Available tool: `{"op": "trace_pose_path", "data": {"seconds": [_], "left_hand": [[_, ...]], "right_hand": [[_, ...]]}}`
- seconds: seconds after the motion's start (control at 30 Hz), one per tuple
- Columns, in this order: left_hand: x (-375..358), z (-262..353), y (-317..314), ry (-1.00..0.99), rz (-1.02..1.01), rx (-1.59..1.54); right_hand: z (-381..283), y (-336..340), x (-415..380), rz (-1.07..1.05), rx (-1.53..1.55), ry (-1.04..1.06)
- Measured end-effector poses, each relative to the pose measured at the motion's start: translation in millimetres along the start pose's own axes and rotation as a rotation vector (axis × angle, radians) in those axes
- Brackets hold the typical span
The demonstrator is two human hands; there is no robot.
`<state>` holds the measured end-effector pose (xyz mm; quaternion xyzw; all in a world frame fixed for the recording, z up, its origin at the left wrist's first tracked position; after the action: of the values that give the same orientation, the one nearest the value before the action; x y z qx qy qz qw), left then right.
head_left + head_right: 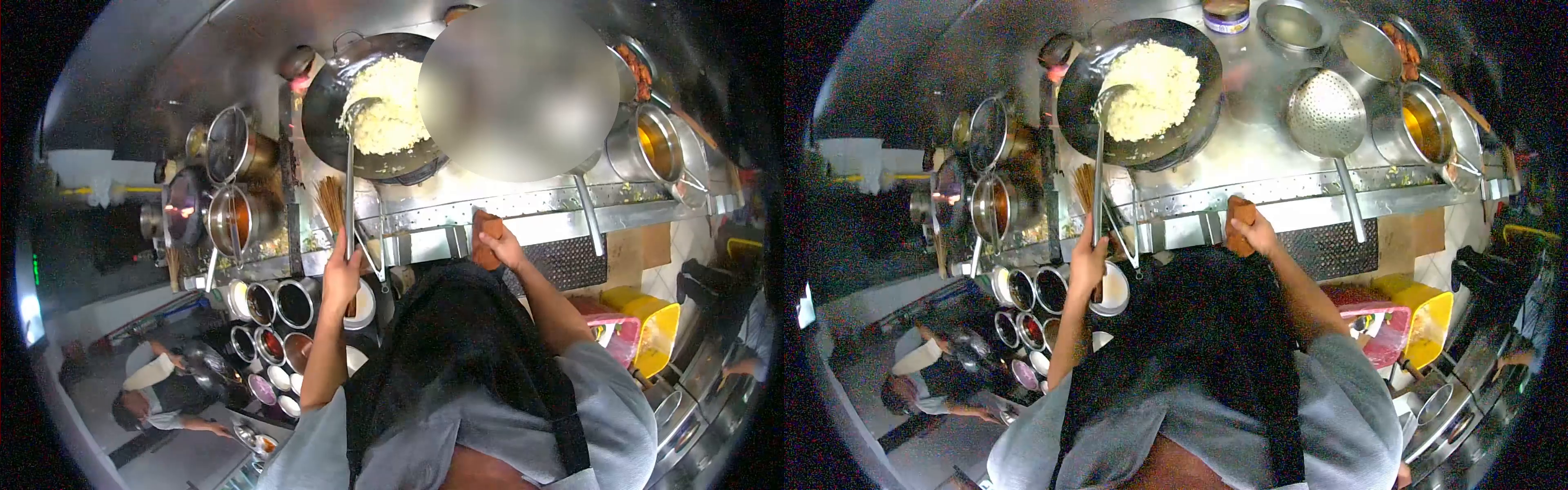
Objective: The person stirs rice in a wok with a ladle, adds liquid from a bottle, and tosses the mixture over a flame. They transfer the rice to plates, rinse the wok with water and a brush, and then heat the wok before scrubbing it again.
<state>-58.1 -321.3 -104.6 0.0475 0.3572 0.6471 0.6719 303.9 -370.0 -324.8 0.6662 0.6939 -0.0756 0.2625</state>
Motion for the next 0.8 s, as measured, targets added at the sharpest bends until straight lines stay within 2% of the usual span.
{"op": "trace_pose_path", "data": {"seconds": [0.07, 0.1, 0.13, 0.17, 0.23, 0.27, 0.33, 0.43, 0.5, 0.53, 0.57, 0.6, 0.7, 0.73, 0.77, 0.8], "left_hand": [[-7.7, -11.4, 8.1, -0.021, 0.027, 0.017], [-8.7, -6.8, 13.5, -0.014, 0.039, 0.043], [-2.0, -4.6, 18.1, -0.245, 0.101, 0.129], [11.7, -3.4, 22.5, -0.188, 0.114, 0.122], [39.6, 24.5, 17.2, -0.047, 0.114, 0.057], [52.3, 48.7, 11.1, 0.034, 0.106, 0.001], [116.0, 27.2, -15.9, -0.166, 0.186, -0.125], [145.8, 42.1, -58.4, -0.126, 0.08, -0.151], [130.9, 51.3, -66.2, -0.133, -0.05, -0.149], [125.3, 34.2, -53.8, -0.128, -0.021, -0.177], [124.0, 6.6, -33.5, -0.285, 0.006, 0.144], [117.4, -15.3, -18.4, -0.434, 0.034, 0.465], [28.3, 35.0, 52.1, -0.279, -0.039, 0.699], [5.7, 41.7, 71.5, -0.252, -0.063, 0.745], [-17.3, 40.0, 87.0, -0.261, -0.096, 0.692], [-36.9, 35.1, 97.7, -0.268, -0.13, 0.635]], "right_hand": [[-8.7, 0.7, -7.2, 0.012, -0.005, 0.04], [-23.1, 2.8, -11.5, -0.019, 0.238, -0.026], [-38.7, 4.4, -14.7, -0.054, 0.479, -0.09], [-52.1, 6.1, -16.2, -0.055, 0.477, -0.088], [-82.5, 8.8, -14.4, -0.285, 0.767, -0.23], [-106.6, 9.4, -11.4, -0.286, 0.757, -0.225], [-155.0, -0.5, 2.8, -0.312, 0.772, -0.289], [-198.7, -22.8, 51.0, -0.387, 0.715, -0.296], [-206.2, -50.5, 87.8, -0.408, 0.735, -0.319], [-197.6, -69.2, 110.9, -0.335, 0.68, -0.328], [-189.3, -78.9, 122.2, -0.248, 0.646, -0.339], [-188.2, -79.5, 124.0, -0.255, 0.628, -0.34], [-193.8, -81.9, 104.0, -0.265, 0.646, -0.333], [-216.6, -72.9, 70.8, -0.178, 0.821, -0.346], [-237.4, -63.7, 41.7, -0.09, 0.989, -0.354], [-246.9, -58.2, 22.1, -0.116, 0.935, -0.286]]}}
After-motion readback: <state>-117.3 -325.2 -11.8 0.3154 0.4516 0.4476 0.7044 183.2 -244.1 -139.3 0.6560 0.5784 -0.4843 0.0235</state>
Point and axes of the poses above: each hand's wrist, its own x-axis towards the middle knuckle, its own y-axis out of the back of the hand, z = x × y, the point moved 1 cm from there along x, towards the middle knuckle, and after that the axes turned 6 degrees about -x, right-handed, at the moved point
